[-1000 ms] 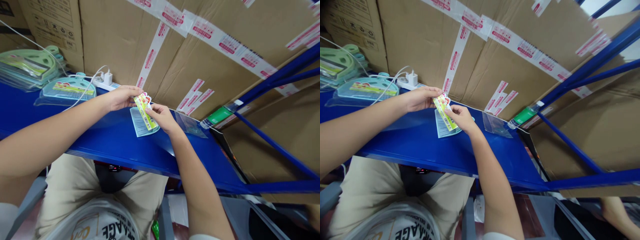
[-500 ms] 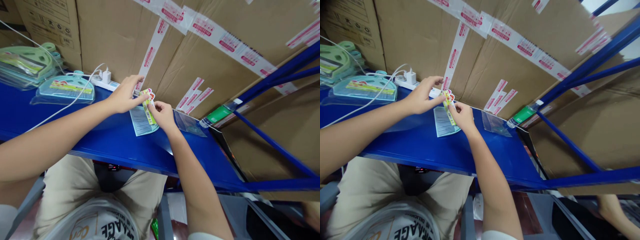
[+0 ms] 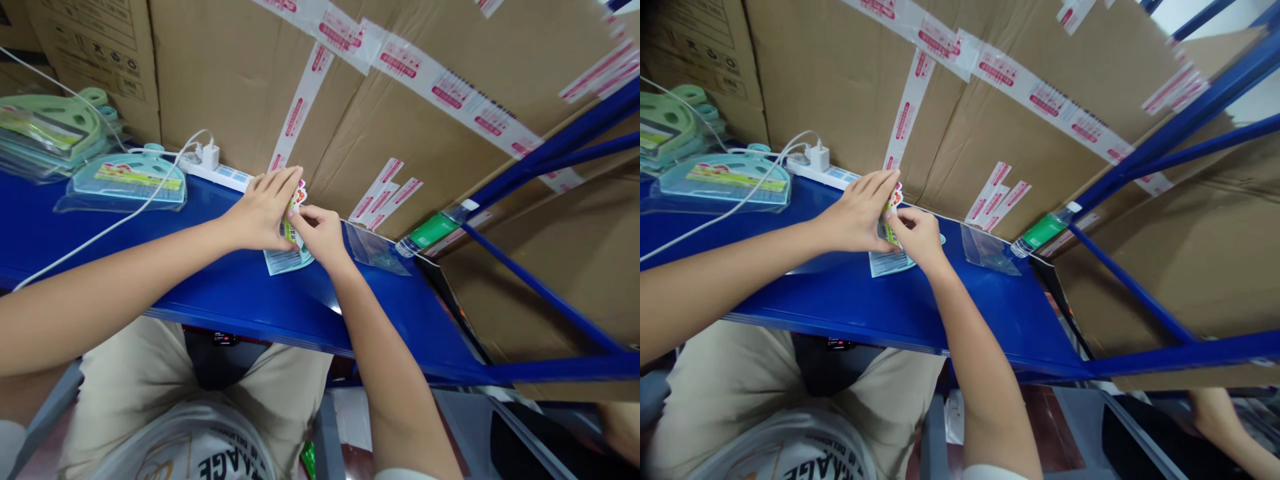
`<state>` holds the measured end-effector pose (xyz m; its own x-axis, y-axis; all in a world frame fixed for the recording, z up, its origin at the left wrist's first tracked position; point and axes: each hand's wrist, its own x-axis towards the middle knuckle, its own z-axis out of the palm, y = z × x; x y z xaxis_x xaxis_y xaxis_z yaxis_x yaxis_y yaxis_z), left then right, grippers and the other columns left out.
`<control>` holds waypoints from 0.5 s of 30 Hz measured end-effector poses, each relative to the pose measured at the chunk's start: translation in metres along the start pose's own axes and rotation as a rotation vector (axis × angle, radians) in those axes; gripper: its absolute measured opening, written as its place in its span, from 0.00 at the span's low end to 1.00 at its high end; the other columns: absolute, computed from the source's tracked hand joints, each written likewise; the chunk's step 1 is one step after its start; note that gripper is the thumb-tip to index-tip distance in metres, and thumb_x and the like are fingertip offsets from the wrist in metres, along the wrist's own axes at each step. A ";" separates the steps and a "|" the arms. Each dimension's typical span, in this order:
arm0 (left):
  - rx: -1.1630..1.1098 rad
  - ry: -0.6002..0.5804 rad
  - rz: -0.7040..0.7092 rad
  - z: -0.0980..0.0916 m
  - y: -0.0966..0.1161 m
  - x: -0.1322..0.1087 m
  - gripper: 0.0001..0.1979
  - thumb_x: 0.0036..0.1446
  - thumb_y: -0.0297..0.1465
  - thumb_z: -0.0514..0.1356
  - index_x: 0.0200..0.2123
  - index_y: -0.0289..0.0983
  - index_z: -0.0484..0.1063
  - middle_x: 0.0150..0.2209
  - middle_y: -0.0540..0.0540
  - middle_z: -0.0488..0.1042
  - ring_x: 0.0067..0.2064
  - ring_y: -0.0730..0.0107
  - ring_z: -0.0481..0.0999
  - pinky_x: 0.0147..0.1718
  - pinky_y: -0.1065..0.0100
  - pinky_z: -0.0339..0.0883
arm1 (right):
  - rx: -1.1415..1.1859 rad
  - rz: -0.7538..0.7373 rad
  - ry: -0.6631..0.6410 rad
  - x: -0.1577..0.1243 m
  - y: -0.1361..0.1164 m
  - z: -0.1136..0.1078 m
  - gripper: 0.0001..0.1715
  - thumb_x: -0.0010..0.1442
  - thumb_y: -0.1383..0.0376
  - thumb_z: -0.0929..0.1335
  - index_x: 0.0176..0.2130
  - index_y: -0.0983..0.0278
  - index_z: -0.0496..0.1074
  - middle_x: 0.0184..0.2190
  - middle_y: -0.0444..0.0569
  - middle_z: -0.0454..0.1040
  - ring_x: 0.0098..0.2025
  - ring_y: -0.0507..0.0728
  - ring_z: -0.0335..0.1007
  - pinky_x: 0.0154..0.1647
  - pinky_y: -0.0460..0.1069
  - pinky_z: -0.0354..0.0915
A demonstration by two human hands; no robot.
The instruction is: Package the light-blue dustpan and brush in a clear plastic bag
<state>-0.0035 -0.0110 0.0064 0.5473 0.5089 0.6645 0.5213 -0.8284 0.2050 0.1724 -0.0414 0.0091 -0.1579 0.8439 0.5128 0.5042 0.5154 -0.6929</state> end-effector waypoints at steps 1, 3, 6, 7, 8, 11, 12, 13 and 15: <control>0.012 0.003 0.004 0.001 0.002 0.000 0.68 0.41 0.45 0.76 0.77 0.36 0.42 0.76 0.27 0.53 0.75 0.30 0.52 0.72 0.36 0.46 | 0.019 -0.014 -0.007 0.000 -0.001 0.001 0.18 0.63 0.53 0.71 0.27 0.62 0.77 0.25 0.44 0.74 0.31 0.54 0.69 0.36 0.50 0.66; 0.033 0.012 0.018 0.003 0.004 -0.001 0.64 0.44 0.42 0.75 0.77 0.35 0.44 0.74 0.27 0.58 0.73 0.33 0.57 0.71 0.38 0.49 | 0.058 -0.046 -0.023 0.000 -0.002 0.002 0.19 0.62 0.51 0.71 0.27 0.62 0.76 0.25 0.44 0.73 0.31 0.54 0.69 0.35 0.49 0.67; 0.043 0.024 0.049 0.006 0.005 -0.001 0.56 0.49 0.36 0.71 0.76 0.34 0.48 0.69 0.29 0.66 0.70 0.38 0.65 0.68 0.41 0.56 | 0.115 -0.089 -0.049 0.001 -0.003 0.003 0.20 0.61 0.50 0.70 0.27 0.62 0.74 0.26 0.44 0.74 0.32 0.54 0.70 0.36 0.50 0.68; 0.040 0.021 0.061 0.007 0.005 -0.001 0.53 0.51 0.34 0.70 0.75 0.34 0.49 0.67 0.30 0.69 0.68 0.40 0.68 0.67 0.42 0.58 | 0.131 -0.098 -0.058 0.001 -0.003 0.004 0.19 0.61 0.51 0.70 0.27 0.62 0.74 0.26 0.44 0.74 0.33 0.54 0.71 0.37 0.50 0.69; 0.037 0.017 0.071 0.007 0.005 -0.001 0.50 0.53 0.32 0.68 0.75 0.35 0.51 0.64 0.31 0.72 0.66 0.42 0.71 0.65 0.44 0.61 | 0.143 -0.105 -0.068 0.001 -0.004 0.004 0.19 0.62 0.52 0.70 0.28 0.62 0.74 0.27 0.44 0.75 0.34 0.55 0.72 0.38 0.50 0.70; 0.036 0.007 0.084 0.007 0.004 -0.001 0.42 0.56 0.28 0.65 0.72 0.35 0.57 0.58 0.33 0.77 0.60 0.46 0.76 0.59 0.48 0.67 | 0.168 -0.113 -0.097 0.000 -0.003 0.006 0.15 0.61 0.54 0.71 0.29 0.61 0.75 0.28 0.44 0.76 0.36 0.55 0.73 0.41 0.52 0.71; 0.042 0.005 0.085 0.006 0.004 -0.001 0.39 0.56 0.28 0.64 0.71 0.35 0.59 0.57 0.34 0.78 0.59 0.47 0.76 0.57 0.49 0.67 | 0.175 -0.114 -0.103 0.000 -0.003 0.006 0.13 0.61 0.55 0.71 0.30 0.61 0.75 0.29 0.44 0.77 0.36 0.55 0.73 0.42 0.52 0.72; 0.049 0.002 0.086 0.006 0.004 0.000 0.37 0.56 0.27 0.63 0.69 0.35 0.61 0.56 0.34 0.78 0.58 0.48 0.77 0.56 0.50 0.68 | 0.182 -0.116 -0.108 -0.001 -0.003 0.007 0.12 0.60 0.56 0.71 0.31 0.61 0.75 0.30 0.44 0.77 0.37 0.55 0.74 0.43 0.53 0.72; 0.065 -0.007 0.089 0.004 0.006 0.000 0.34 0.56 0.27 0.63 0.66 0.35 0.64 0.55 0.35 0.79 0.56 0.49 0.78 0.54 0.52 0.68 | 0.187 -0.121 -0.112 -0.001 -0.003 0.007 0.08 0.59 0.59 0.71 0.33 0.61 0.75 0.31 0.44 0.78 0.38 0.56 0.75 0.45 0.53 0.73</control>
<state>0.0024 -0.0149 0.0045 0.5972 0.4361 0.6732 0.5118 -0.8534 0.0988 0.1650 -0.0431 0.0073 -0.3057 0.7799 0.5461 0.3120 0.6240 -0.7165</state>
